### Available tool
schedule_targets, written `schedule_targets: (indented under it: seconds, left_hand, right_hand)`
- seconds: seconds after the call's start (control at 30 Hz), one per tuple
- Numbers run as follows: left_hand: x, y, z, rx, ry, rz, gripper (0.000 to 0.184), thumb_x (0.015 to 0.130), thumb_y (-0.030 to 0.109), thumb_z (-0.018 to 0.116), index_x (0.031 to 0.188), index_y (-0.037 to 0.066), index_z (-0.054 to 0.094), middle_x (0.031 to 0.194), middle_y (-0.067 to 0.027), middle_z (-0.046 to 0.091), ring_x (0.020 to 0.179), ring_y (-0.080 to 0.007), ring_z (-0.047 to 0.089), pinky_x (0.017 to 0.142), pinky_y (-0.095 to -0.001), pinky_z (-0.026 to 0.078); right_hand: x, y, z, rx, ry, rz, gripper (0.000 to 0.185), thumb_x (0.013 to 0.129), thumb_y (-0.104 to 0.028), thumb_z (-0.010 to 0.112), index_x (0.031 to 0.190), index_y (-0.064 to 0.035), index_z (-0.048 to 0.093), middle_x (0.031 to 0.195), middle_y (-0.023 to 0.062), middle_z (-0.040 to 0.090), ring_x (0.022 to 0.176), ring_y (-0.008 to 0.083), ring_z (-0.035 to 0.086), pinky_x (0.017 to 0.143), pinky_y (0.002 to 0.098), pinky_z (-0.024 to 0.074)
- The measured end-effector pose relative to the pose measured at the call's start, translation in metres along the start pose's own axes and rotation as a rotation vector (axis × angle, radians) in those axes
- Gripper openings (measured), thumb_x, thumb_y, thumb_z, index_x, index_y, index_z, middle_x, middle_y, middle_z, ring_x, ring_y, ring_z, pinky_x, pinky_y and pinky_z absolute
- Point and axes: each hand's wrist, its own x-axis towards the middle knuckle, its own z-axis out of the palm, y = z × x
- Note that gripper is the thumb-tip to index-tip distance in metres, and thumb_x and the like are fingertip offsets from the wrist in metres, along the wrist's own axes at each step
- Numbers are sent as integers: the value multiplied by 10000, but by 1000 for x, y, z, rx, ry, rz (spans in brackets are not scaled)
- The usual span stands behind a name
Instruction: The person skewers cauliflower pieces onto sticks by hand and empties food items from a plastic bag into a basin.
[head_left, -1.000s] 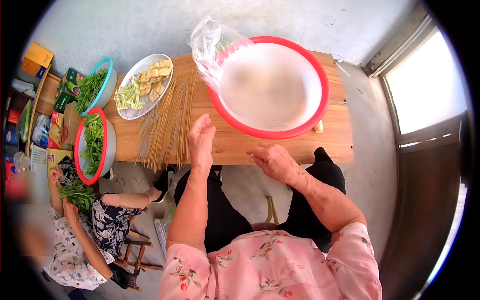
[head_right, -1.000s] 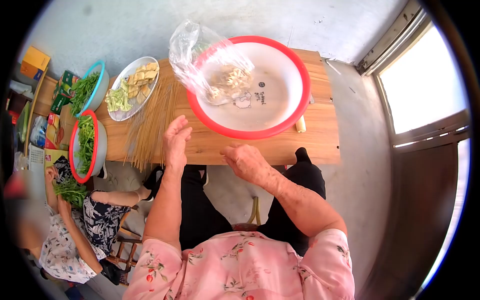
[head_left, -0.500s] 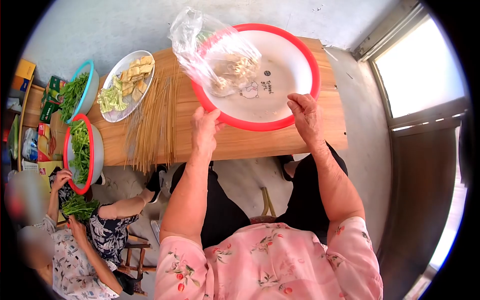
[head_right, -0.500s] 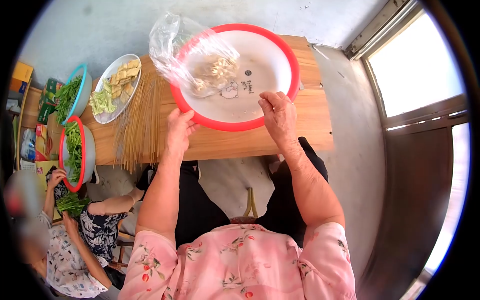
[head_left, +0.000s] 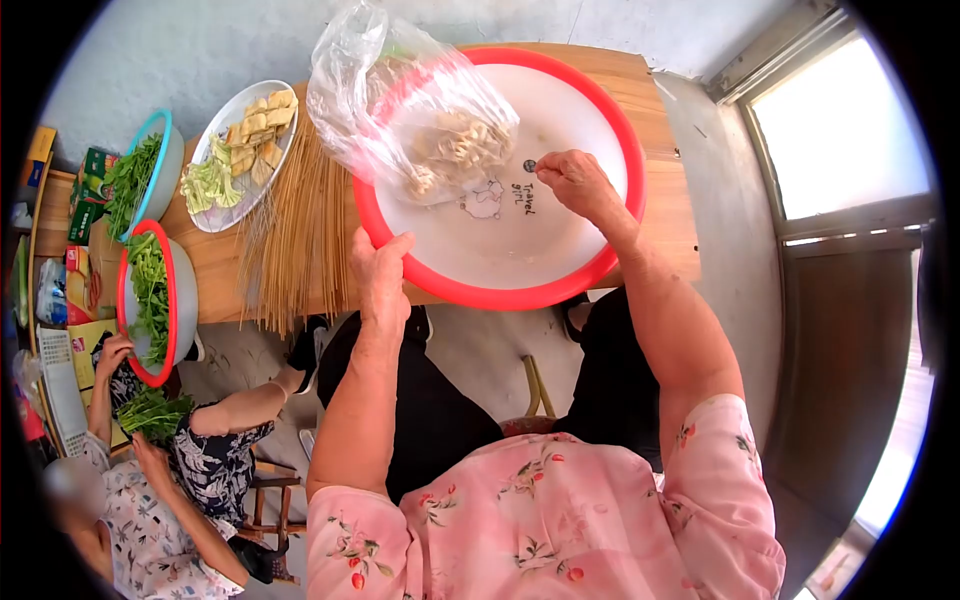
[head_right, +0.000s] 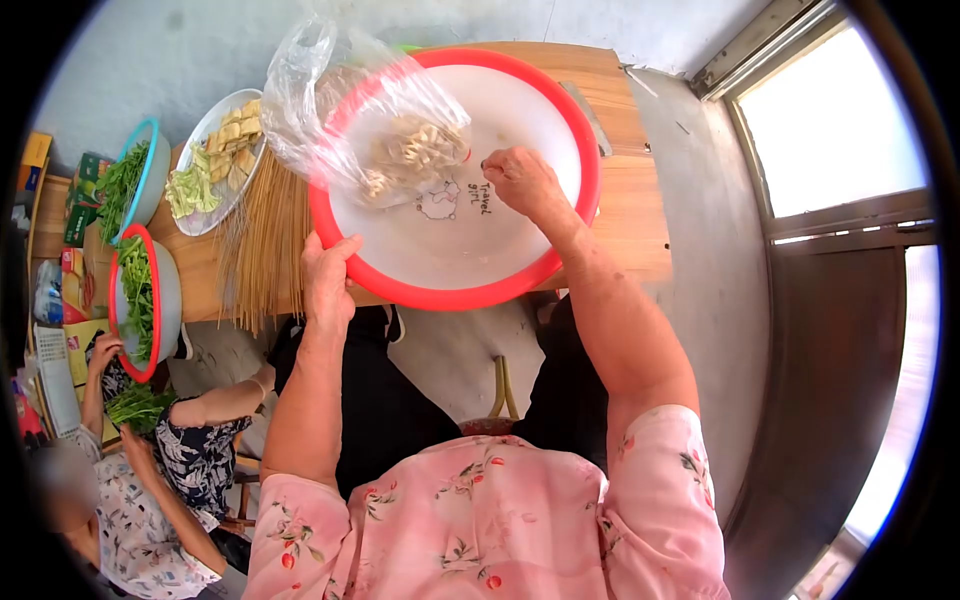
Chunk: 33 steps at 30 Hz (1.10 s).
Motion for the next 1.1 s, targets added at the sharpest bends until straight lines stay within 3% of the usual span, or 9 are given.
schedule_targets:
  seconds: [0.1, 0.17, 0.27, 0.53, 0.73, 0.83, 0.9, 0.97, 1.1]
  left_hand:
    - [16, -19, -9, -156, -8, -25, 503, 727, 19, 659, 1187, -24, 461, 1107, -137, 552, 1004, -222, 548, 890, -334, 425]
    - [25, -23, -4, -32, 144, 155, 649, 719, 71, 681, 1288, -20, 382, 1191, -161, 496, 1077, -256, 515, 919, -352, 405]
    - [34, 13, 4, 573, 340, 613, 778, 703, 134, 704, 1349, -21, 298, 1267, -176, 435, 1146, -273, 469, 968, -365, 363]
    - [85, 38, 15, -102, -72, 511, 554, 790, 62, 667, 1283, 12, 420, 1218, -114, 518, 1076, -195, 513, 903, -332, 422]
    - [75, 56, 26, 125, -51, 433, 504, 809, 185, 643, 1245, 9, 462, 1129, -147, 583, 1026, -236, 556, 899, -347, 418]
    - [74, 52, 34, 380, -8, 432, 560, 861, 312, 591, 1296, 7, 412, 1176, -191, 560, 1070, -295, 545, 918, -392, 410]
    - [68, 51, 43, 525, 7, 711, 592, 869, 302, 582, 1336, 13, 362, 1225, -200, 529, 1108, -301, 527, 927, -395, 408]
    - [62, 49, 47, 422, -99, 550, 593, 875, 284, 571, 1353, 19, 342, 1250, -213, 500, 1123, -305, 513, 937, -373, 403]
    - [53, 55, 47, 276, -400, 616, 515, 856, 219, 597, 1292, 0, 434, 1139, -174, 582, 1022, -241, 563, 858, -332, 444]
  right_hand:
    - [4, -1, -3, -74, 26, 25, 159, 799, -144, 574, 886, -51, 669, 826, 158, 647, 834, 329, 606, 734, 403, 473]
    - [9, 0, -13, -60, 508, -34, 183, 786, -148, 608, 930, -49, 663, 865, 144, 648, 831, 326, 606, 745, 393, 477]
    - [5, 1, -13, 15, 362, 16, 247, 766, -156, 647, 981, -35, 645, 936, 161, 631, 843, 305, 608, 764, 384, 479]
    - [64, -44, 15, 133, 239, -61, 659, 751, -261, 694, 1276, 35, 427, 1236, 248, 482, 1130, 363, 488, 940, 409, 413]
    - [124, -58, 44, 239, 13, -81, 868, 633, -404, 786, 1247, 73, 403, 1142, 269, 557, 1124, 346, 519, 936, 390, 421]
    - [105, -90, 57, 270, -90, -183, 803, 637, -368, 784, 1202, 74, 423, 1068, 255, 597, 1054, 355, 562, 900, 392, 445]
    - [99, -91, 68, 188, -153, -223, 744, 636, -308, 774, 1199, 39, 434, 1032, 243, 610, 1004, 365, 582, 864, 409, 458]
    - [85, -84, 71, 303, -217, -497, 581, 656, -259, 735, 1132, -24, 497, 971, 203, 626, 935, 370, 594, 820, 425, 467]
    - [59, -85, 83, 176, 160, -407, 198, 691, -127, 657, 868, -49, 613, 810, 157, 635, 764, 361, 607, 658, 449, 481]
